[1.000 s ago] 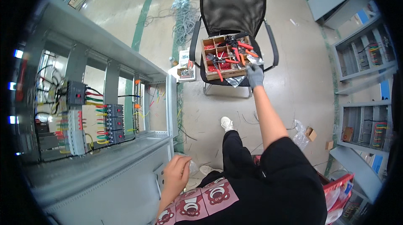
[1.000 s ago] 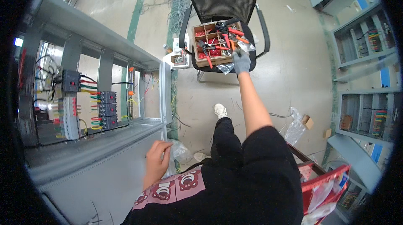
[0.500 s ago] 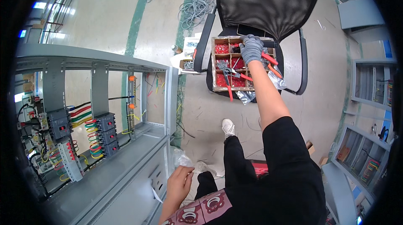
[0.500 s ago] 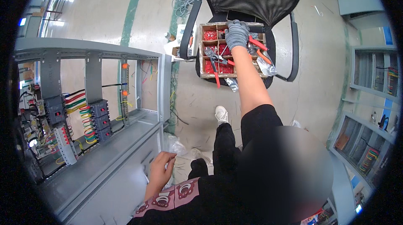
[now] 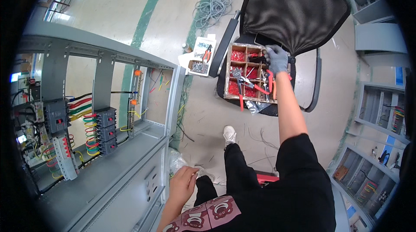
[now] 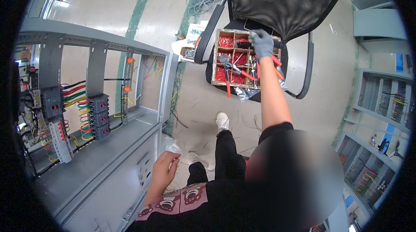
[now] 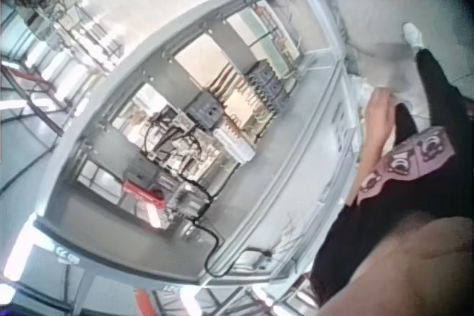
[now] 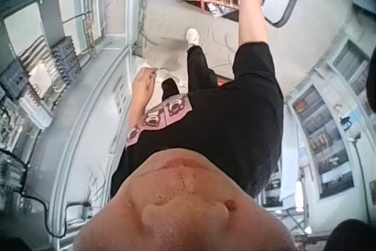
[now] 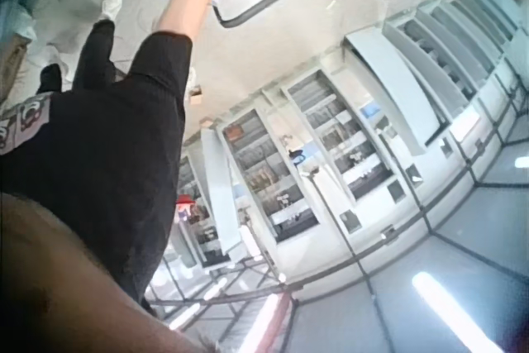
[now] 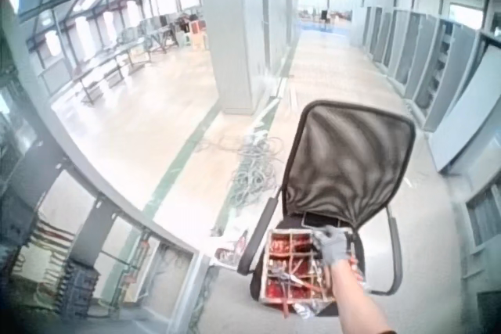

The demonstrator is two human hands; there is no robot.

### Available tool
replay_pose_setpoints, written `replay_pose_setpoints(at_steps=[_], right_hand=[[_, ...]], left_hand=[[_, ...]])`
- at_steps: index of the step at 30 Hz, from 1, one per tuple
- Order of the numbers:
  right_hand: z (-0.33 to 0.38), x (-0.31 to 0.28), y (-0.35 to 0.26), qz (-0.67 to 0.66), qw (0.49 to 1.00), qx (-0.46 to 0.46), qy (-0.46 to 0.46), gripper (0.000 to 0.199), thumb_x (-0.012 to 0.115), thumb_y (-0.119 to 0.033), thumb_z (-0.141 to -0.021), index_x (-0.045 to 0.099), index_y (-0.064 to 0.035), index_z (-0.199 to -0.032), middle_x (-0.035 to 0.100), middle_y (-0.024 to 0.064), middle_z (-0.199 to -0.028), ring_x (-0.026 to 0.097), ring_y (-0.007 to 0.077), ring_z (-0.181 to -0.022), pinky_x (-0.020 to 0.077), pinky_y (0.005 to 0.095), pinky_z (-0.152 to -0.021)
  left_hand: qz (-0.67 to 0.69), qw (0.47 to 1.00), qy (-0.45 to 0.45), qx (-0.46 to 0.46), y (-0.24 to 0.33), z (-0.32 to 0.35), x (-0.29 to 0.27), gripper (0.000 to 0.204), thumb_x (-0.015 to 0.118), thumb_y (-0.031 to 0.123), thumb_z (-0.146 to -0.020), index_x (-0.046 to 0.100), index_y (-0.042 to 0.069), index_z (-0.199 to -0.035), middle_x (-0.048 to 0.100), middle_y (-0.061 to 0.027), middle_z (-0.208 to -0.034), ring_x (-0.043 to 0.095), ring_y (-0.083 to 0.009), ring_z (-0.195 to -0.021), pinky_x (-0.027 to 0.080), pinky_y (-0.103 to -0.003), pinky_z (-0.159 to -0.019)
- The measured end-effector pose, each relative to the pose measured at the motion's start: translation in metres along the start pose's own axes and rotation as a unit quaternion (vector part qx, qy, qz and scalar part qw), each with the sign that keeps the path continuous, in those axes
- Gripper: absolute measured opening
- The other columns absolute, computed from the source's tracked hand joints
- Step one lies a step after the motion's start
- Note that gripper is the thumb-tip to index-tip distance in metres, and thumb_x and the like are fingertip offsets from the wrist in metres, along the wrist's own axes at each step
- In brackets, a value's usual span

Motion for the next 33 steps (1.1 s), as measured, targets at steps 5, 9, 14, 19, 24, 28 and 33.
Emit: replay_pose_setpoints(at_steps=[5,9,14,19,24,28,33], right_hand=[[0.178,0.080,-0.141,-0.179,0.960,0.034,-0.211,0.018,0.066,-0.017,-0.092,0.061,-0.0015,-0.100,0.064,0.0069,-0.077,0.056,0.0113,-0.060,0.0458,0.0235,-0.055],[0.363,0.161,-0.229,-0.126,0.911,0.075,-0.385,0.026,0.072,-0.024,-0.087,0.061,-0.0008,-0.093,0.063,0.0066,-0.074,0.057,0.0134,-0.060,0.0450,0.0252,-0.055],[0.510,0.235,-0.313,-0.124,0.863,-0.079,-0.483,0.031,0.074,-0.030,-0.086,0.061,-0.0022,-0.092,0.063,0.0075,-0.071,0.056,0.0142,-0.057,0.0444,0.0259,-0.053],[0.655,0.285,-0.392,-0.164,0.757,-0.252,-0.580,0.036,0.069,-0.034,-0.091,0.061,-0.0024,-0.105,0.063,0.0066,-0.073,0.056,0.0125,-0.062,0.0441,0.0247,-0.058],[0.764,0.320,-0.398,-0.182,0.698,-0.332,-0.608,0.034,0.068,-0.032,-0.092,0.062,-0.0037,-0.109,0.065,0.0061,-0.076,0.059,0.0123,-0.068,0.0479,0.0250,-0.061],[0.847,0.325,-0.383,-0.203,0.683,-0.316,-0.627,0.028,0.070,-0.025,-0.091,0.063,-0.0035,-0.108,0.067,0.0074,-0.079,0.062,0.0146,-0.070,0.0512,0.0271,-0.065],[0.934,0.320,-0.377,-0.197,0.644,-0.386,-0.631,0.025,0.069,-0.023,-0.092,0.064,-0.0023,-0.105,0.068,0.0091,-0.080,0.064,0.0161,-0.070,0.0529,0.0282,-0.066]], left_hand=[[-0.044,0.975,0.203,0.085,0.027,0.011,-0.047,0.029,0.066,0.002,-0.079,0.066,0.006,-0.107,0.061,-0.0152,-0.112,0.058,-0.0347,-0.105,0.046,-0.041,-0.089],[-0.145,0.912,0.359,0.135,0.084,0.046,-0.130,0.044,0.070,0.012,-0.079,0.060,0.008,-0.121,0.058,-0.0152,-0.119,0.055,-0.0343,-0.114,0.043,-0.044,-0.094],[-0.015,0.907,0.416,0.066,0.054,0.169,-0.176,0.021,0.067,0.012,-0.084,0.063,0.008,-0.105,0.065,-0.0086,-0.097,0.065,-0.0278,-0.088,0.051,-0.040,-0.079],[-0.174,0.759,0.622,0.086,0.044,0.373,-0.239,0.016,0.067,0.005,-0.081,0.067,0.008,-0.098,0.065,-0.0075,-0.088,0.065,-0.0273,-0.078,0.053,-0.038,-0.070],[-0.246,0.467,0.849,-0.038,0.034,0.640,-0.256,0.006,0.057,-0.001,-0.089,0.062,-0.001,-0.092,0.056,-0.0065,-0.084,0.051,-0.0150,-0.073,0.040,-0.024,-0.067],[-0.296,0.440,0.843,-0.090,0.003,0.742,-0.292,0.006,0.057,-0.002,-0.090,0.062,-0.002,-0.092,0.051,-0.0056,-0.082,0.050,-0.0151,-0.072,0.039,-0.025,-0.065],[-0.316,0.523,0.788,-0.073,-0.044,0.774,-0.330,0.004,0.062,0.002,-0.088,0.064,0.000,-0.091,0.054,-0.0083,-0.080,0.052,-0.0194,-0.070,0.043,-0.029,-0.065]])
Point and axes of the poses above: each hand's wrist, its own z-axis away from the middle knuckle, its own x-axis out of the palm, y = z × x, the point moved 5 cm from there along -z, towards the middle knuckle
